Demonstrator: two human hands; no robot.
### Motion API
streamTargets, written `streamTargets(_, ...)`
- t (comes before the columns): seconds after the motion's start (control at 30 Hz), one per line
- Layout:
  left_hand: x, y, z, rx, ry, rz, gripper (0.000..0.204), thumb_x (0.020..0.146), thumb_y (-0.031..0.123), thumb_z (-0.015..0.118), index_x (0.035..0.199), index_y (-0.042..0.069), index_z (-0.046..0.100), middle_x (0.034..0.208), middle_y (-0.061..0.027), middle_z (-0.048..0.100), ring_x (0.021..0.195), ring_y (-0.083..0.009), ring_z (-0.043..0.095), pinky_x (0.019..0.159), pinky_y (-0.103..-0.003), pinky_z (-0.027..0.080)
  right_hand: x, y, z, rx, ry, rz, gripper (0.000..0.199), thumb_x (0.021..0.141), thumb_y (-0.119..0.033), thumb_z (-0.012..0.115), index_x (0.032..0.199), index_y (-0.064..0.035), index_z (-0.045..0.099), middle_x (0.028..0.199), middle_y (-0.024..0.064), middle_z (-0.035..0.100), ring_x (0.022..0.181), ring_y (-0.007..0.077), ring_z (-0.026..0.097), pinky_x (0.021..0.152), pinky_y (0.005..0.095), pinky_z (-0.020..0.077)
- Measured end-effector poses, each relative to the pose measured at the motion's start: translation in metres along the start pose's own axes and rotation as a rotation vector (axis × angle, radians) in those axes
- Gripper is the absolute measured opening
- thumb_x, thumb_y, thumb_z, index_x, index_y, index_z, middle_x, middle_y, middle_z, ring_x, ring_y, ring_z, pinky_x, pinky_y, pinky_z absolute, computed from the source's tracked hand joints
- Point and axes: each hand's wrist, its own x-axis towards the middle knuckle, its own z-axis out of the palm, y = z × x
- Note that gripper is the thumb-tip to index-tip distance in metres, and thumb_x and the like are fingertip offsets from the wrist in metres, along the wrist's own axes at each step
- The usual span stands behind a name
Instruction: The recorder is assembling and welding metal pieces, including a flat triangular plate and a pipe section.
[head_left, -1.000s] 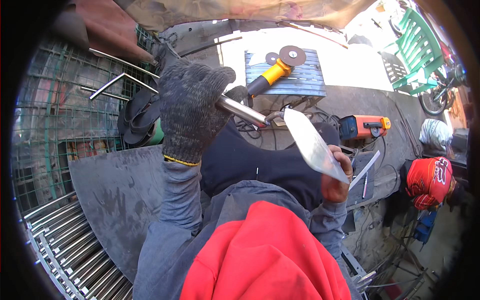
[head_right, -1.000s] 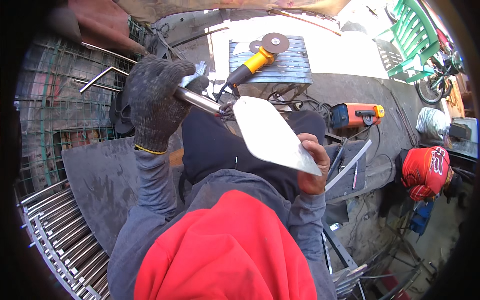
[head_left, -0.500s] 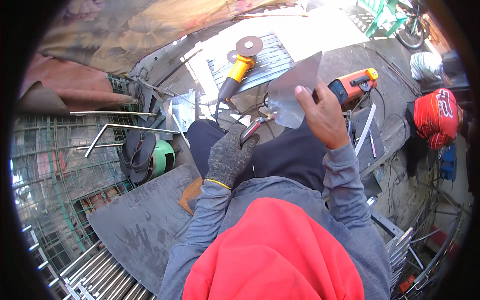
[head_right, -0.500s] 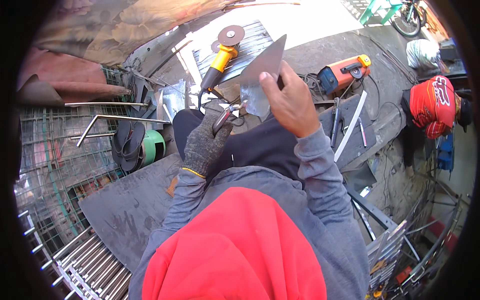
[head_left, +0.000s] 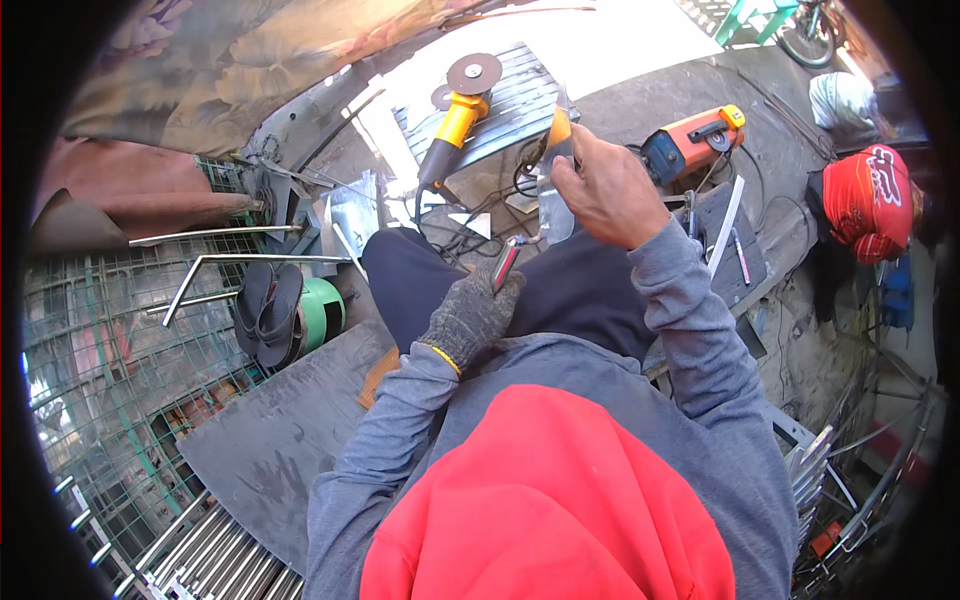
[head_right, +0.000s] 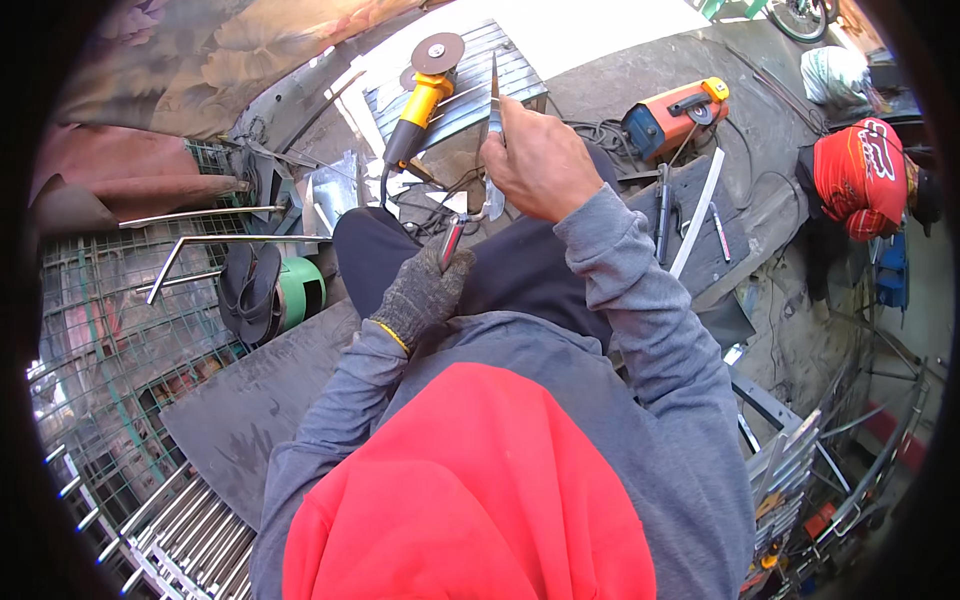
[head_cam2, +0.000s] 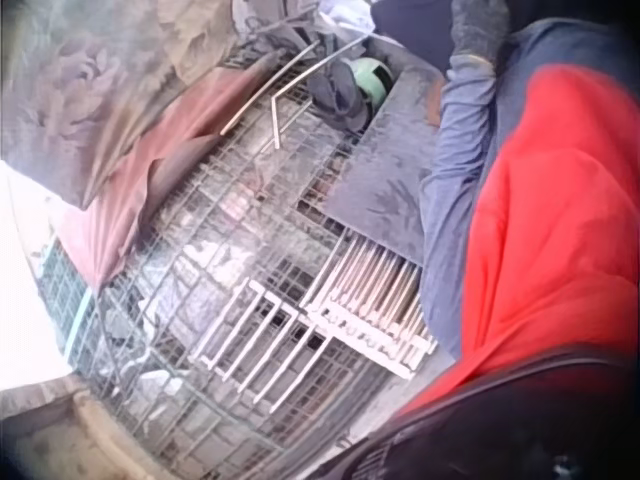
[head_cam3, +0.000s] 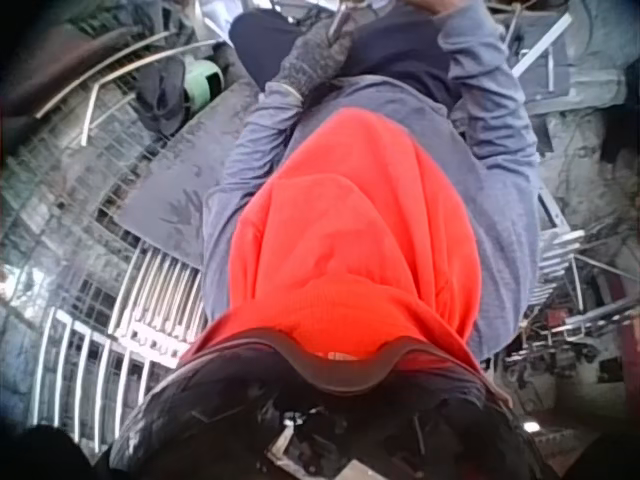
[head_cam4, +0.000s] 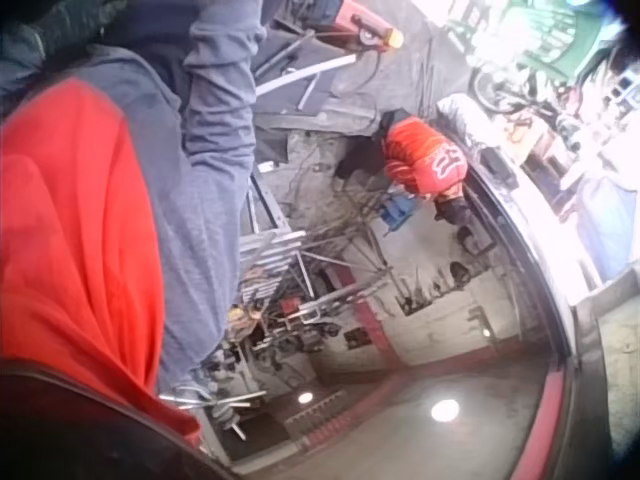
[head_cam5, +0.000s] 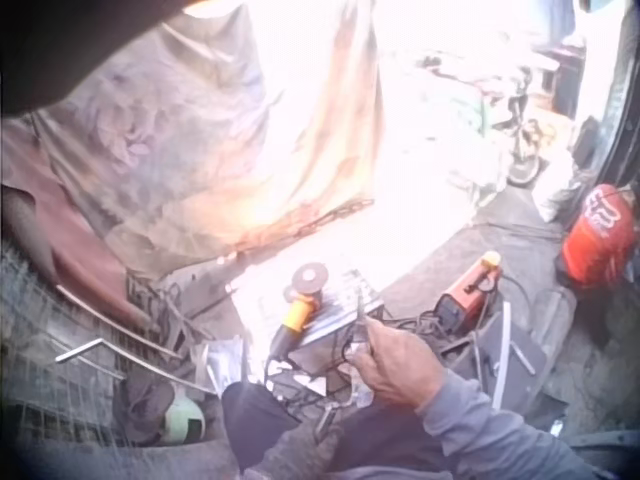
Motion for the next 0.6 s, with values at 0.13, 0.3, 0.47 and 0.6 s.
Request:
streamTargets(0.13, 0.008, -0.006, -0.019, 0.081, -0.076, 0.0, 0.046, 0.097, 0.037, 0.066, 0.129, 0.004, 0.06, 0.109, -0.029, 0.069, 0.108, -0.0479, 0.065, 0.088, -0.051, 0.052, 0.001, 0.023, 0.009, 0.093, -0.011, 0.05, 0.039, 0.101, -0.033, 0.058, 0.114, 0.0033, 0.057, 0.082, 0.022, 0.067, 0.071, 0.0375, 0.067, 0.066, 0.0453, 0.0531)
streamTargets(0.3, 0.037, -0.026, -0.056, 0.123, -0.018, 0.031, 0.05, 0.096, 0.044, 0.065, 0.127, 0.006, 0.062, 0.115, -0.028, 0.068, 0.108, -0.0464, 0.065, 0.09, -0.052, 0.051, -0.015, 0.09, -0.054, 0.658, 0.163, 0.664, 0.105, 0.093, -0.082, 0.042, 0.152, 0.0044, 0.041, 0.098, 0.0043, 0.064, 0.075, 0.0101, 0.055, 0.06, 0.0272, 0.0523)
streamTargets(0.47, 0.043, -0.023, -0.061, 0.076, 0.104, -0.036, 0.049, 0.097, 0.047, 0.063, 0.128, 0.008, 0.061, 0.113, -0.0261, 0.068, 0.111, -0.046, 0.064, 0.093, -0.052, 0.05, -0.062, 0.131, -0.071, 0.538, -0.02, 0.742, 0.103, 0.093, -0.083, 0.04, 0.145, 0.0044, 0.051, 0.103, 0.0073, 0.066, 0.082, 0.0097, 0.059, 0.062, 0.0244, 0.0498)
streamTargets(0.6, 0.047, -0.053, -0.052, 0.248, 0.191, 0.426, 0.05, 0.097, 0.047, 0.064, 0.128, 0.009, 0.061, 0.11, -0.025, 0.068, 0.106, -0.0445, 0.067, 0.09, -0.051, 0.052, -0.082, 0.131, -0.07, 0.505, 0.028, 0.697, 0.082, 0.1, -0.07, 0.044, 0.141, -0.0005, 0.058, 0.103, 0.0039, 0.068, 0.083, 0.0069, 0.059, 0.065, 0.0215, 0.0486)
